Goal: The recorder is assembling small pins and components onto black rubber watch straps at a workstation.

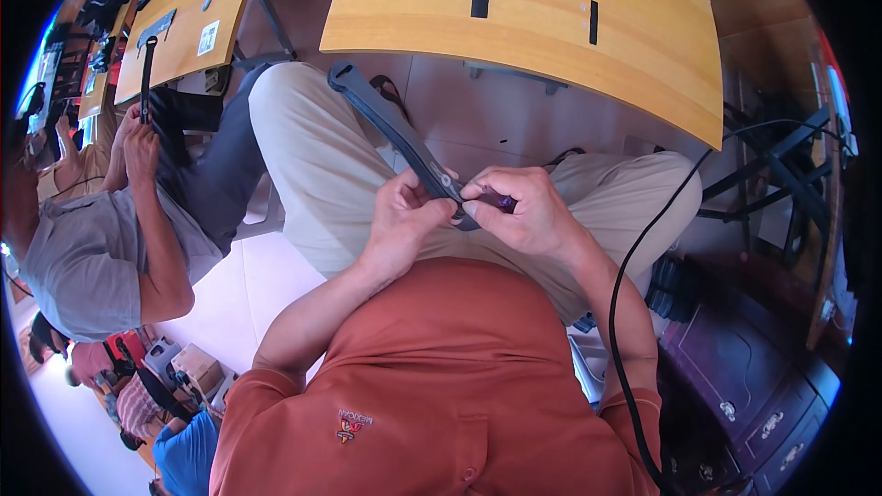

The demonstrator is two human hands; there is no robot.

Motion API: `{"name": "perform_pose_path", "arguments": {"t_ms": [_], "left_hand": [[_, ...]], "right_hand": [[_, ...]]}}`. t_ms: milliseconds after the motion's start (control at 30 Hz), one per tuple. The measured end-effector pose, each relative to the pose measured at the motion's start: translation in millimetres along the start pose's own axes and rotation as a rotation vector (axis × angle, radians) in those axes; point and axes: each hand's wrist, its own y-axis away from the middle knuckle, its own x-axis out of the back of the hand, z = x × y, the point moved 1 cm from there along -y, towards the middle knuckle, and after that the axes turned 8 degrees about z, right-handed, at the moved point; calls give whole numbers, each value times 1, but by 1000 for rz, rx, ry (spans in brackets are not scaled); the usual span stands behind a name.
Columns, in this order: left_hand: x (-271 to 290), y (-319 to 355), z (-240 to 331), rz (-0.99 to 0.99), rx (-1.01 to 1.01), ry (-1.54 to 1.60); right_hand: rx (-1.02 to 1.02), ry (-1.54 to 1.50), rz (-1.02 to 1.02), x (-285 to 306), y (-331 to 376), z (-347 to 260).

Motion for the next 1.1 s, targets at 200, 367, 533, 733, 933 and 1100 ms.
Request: {"name": "perform_pose_path", "arguments": {"t_ms": [200,367,533,733,933,1100], "left_hand": [[-1,-2,1,5,59,126],[3,-2,1,-25,85,181],[3,-1,5,-48,134,221],[3,0,6,-82,164,256],[3,2,5,-104,150,221],[2,0,5,-79,180,262]], "right_hand": [[199,15,67,-6,1,11],[127,-125,54,-5,1,14],[98,-160,29,-1,0,10],[159,-53,43,0,1,10],[169,-22,61,-2,4,8],[96,-22,48,2,5,0]]}}
